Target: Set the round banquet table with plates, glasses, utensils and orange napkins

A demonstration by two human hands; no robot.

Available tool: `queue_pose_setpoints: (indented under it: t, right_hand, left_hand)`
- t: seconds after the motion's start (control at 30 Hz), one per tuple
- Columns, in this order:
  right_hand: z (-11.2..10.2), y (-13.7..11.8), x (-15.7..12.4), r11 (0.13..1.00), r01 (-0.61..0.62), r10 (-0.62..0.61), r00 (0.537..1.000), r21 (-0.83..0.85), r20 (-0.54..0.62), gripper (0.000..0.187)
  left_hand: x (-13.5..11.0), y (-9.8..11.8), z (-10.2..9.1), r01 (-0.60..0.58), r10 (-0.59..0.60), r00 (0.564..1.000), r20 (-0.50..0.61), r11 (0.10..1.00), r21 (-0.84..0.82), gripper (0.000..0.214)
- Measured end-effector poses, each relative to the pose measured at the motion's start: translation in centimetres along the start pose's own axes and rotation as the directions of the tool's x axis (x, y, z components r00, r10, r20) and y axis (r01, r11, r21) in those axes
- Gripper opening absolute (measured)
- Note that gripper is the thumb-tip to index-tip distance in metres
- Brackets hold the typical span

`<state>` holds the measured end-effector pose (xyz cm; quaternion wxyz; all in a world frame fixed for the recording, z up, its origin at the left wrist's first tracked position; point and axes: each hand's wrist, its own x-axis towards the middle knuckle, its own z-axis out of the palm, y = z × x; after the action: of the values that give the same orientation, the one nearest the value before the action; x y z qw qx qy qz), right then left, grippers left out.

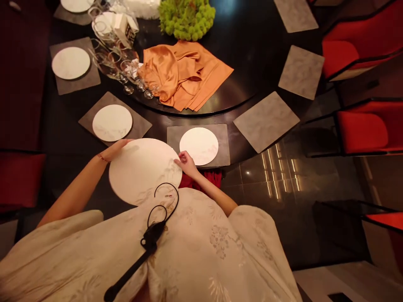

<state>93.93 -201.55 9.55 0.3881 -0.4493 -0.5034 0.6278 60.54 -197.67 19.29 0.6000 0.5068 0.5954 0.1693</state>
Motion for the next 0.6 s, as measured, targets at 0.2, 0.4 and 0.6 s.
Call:
queue_pose_setpoints:
  t: [0.2,0.4,0.6]
  right_hand:
    - [-14.9,-1.9,-8.7,1.0,-0.019,0.013,0.941,-0.016,-0.338,0.031]
    - [-30.3,-3.0,-17.4,0.999,-0.039,0.028,0.795,-0.005,-0.606,0.033]
    - [-46.4,-2.4,-18.2,0.981,0.077,0.103,0.583,0.181,-0.806,0.032]
  left_hand:
    - [12.1,11.2,14.6,-0.123,0.107,0.974,0.202,0.99,0.064,0.083]
    - [19.9,18.3,30.3,-0.025,0.003,0.895,0.446,0.999,0.044,0.088]
    - [24.4,21.6,37.1,-0.094,0.04,0.887,0.461,0.991,0.094,0.083]
